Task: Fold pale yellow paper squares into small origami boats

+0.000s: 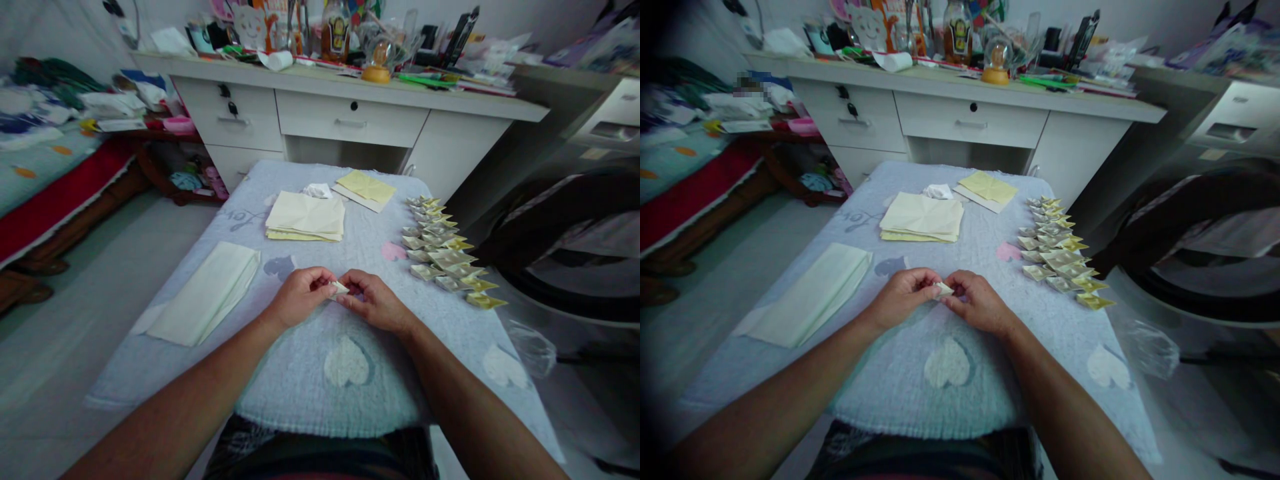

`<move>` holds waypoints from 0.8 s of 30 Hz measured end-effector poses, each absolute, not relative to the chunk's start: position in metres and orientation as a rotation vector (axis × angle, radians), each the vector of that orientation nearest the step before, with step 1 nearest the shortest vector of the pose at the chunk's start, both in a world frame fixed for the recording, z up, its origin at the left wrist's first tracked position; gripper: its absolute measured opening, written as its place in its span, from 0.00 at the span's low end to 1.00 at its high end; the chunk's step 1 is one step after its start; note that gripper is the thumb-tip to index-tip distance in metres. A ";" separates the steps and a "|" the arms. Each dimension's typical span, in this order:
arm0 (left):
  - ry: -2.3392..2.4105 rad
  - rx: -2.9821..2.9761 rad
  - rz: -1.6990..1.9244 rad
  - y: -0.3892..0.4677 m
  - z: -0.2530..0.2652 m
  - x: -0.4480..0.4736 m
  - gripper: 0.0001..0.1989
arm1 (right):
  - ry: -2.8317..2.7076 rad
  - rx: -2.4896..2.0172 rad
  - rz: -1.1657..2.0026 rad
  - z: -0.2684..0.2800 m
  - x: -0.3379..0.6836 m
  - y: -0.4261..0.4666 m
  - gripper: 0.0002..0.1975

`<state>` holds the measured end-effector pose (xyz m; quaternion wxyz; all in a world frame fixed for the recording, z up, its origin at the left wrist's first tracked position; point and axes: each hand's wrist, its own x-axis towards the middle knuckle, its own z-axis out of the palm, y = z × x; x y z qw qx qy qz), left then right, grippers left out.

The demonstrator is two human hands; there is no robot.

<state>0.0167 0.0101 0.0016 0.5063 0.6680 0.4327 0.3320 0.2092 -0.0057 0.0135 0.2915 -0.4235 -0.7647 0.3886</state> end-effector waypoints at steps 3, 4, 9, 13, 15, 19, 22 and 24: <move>1.051 1.596 0.811 0.011 0.000 0.016 0.09 | -2.057 -1.124 1.072 0.014 0.210 -0.006 0.06; 1.054 1.593 0.810 0.011 0.000 0.016 0.10 | -2.057 -1.126 1.080 0.013 0.209 -0.006 0.08; 1.064 1.584 0.809 0.010 0.001 0.017 0.10 | -2.024 -1.131 1.099 0.008 0.207 -0.003 0.16; 1.055 1.570 0.819 0.010 0.003 0.018 0.10 | -2.005 -1.147 1.055 0.004 0.206 -0.002 0.17; 1.057 1.584 0.829 0.010 0.003 0.018 0.10 | -1.987 -1.153 1.065 0.003 0.205 -0.002 0.18; 1.060 1.614 0.879 0.010 0.000 0.018 0.09 | -1.943 -1.169 1.100 0.005 0.203 -0.002 0.15; 1.026 1.614 0.918 0.011 -0.002 0.020 0.07 | -1.925 -1.203 1.096 0.007 0.200 -0.003 0.14; 1.020 1.610 0.953 0.011 -0.002 0.021 0.06 | -1.912 -1.228 1.096 0.007 0.199 -0.003 0.14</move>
